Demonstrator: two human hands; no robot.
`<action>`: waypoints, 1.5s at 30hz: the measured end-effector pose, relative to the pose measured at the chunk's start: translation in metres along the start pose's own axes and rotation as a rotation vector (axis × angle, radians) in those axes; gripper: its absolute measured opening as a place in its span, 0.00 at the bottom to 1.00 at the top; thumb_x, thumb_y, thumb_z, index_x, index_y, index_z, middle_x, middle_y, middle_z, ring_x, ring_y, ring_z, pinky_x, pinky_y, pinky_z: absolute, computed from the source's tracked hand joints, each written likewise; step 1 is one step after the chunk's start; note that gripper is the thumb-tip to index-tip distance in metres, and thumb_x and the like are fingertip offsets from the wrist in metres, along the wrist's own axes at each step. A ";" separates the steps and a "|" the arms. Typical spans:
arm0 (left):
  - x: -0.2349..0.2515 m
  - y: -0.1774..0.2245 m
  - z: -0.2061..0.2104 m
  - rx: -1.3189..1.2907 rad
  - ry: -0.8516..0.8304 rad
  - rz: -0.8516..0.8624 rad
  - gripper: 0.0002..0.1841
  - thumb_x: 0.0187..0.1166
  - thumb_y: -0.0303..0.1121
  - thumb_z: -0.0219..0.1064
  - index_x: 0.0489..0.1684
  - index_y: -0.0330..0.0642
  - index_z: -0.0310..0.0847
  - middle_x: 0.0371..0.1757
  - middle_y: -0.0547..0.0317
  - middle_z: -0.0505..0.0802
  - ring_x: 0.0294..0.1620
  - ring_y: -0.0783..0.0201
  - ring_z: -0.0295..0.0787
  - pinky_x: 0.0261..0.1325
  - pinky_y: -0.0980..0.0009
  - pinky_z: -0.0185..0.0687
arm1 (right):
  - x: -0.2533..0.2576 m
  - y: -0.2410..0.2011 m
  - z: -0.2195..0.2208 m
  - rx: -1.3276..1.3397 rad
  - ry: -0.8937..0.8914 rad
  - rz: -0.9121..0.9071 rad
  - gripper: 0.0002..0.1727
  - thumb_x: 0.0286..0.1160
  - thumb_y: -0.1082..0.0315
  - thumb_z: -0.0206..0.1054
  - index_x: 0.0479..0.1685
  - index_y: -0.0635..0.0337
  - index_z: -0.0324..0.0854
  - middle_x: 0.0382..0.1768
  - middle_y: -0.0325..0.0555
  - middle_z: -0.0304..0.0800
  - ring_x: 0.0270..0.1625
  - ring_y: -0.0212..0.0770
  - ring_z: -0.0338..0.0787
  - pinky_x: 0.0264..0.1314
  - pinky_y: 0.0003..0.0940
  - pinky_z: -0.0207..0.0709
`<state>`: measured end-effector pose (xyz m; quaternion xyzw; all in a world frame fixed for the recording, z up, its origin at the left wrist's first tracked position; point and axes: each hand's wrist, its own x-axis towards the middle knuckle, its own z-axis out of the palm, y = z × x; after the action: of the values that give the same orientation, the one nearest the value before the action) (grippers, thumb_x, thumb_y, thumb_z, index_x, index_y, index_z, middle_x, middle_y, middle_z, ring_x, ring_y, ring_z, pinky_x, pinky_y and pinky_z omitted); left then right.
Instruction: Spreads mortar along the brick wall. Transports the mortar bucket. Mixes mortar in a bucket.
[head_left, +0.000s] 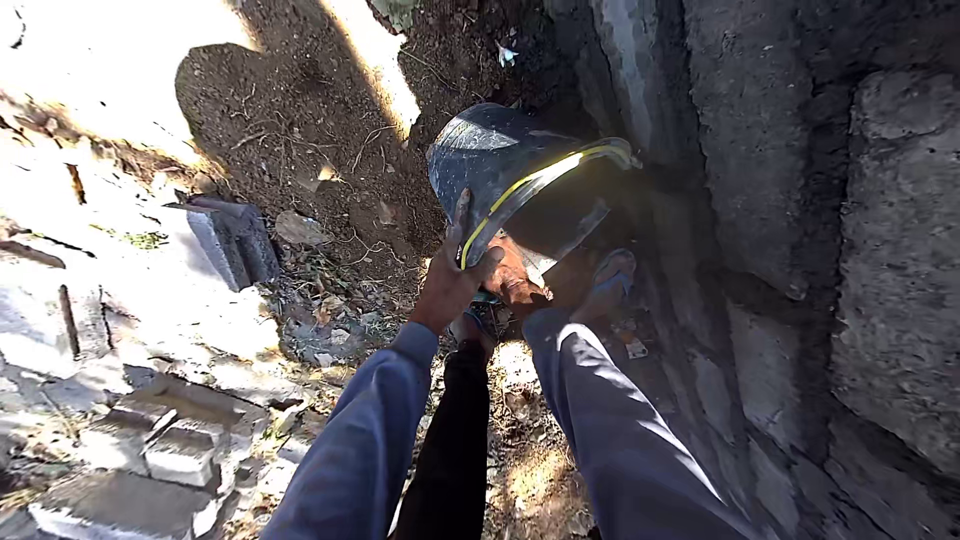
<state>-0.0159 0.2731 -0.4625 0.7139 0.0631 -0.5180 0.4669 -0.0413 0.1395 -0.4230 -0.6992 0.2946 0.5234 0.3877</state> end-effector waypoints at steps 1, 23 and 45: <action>-0.001 0.001 -0.001 -0.011 0.003 -0.005 0.44 0.78 0.47 0.74 0.95 0.70 0.51 0.80 0.60 0.82 0.71 0.59 0.83 0.68 0.50 0.82 | 0.008 0.004 0.007 0.002 0.023 -0.038 0.21 0.89 0.65 0.60 0.71 0.71 0.76 0.66 0.69 0.84 0.72 0.64 0.83 0.73 0.59 0.74; -0.078 0.046 -0.064 -0.160 0.575 -0.041 0.34 0.92 0.49 0.55 0.89 0.32 0.58 0.85 0.38 0.73 0.87 0.52 0.68 0.88 0.53 0.60 | -0.170 0.020 -0.044 -0.089 0.141 -0.178 0.27 0.97 0.59 0.42 0.77 0.68 0.76 0.74 0.65 0.82 0.80 0.59 0.79 0.86 0.56 0.64; -0.207 0.446 0.250 -0.776 0.355 0.232 0.37 0.91 0.62 0.35 0.94 0.49 0.51 0.93 0.52 0.61 0.93 0.58 0.52 0.92 0.50 0.51 | -0.508 0.091 -0.239 -0.218 1.074 0.005 0.25 0.91 0.56 0.48 0.65 0.66 0.83 0.51 0.60 0.93 0.52 0.60 0.95 0.50 0.57 0.86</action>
<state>-0.0249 -0.0764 -0.0356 0.5662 0.2517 -0.2695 0.7372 -0.1370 -0.1089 0.0803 -0.9035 0.3968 0.1216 0.1067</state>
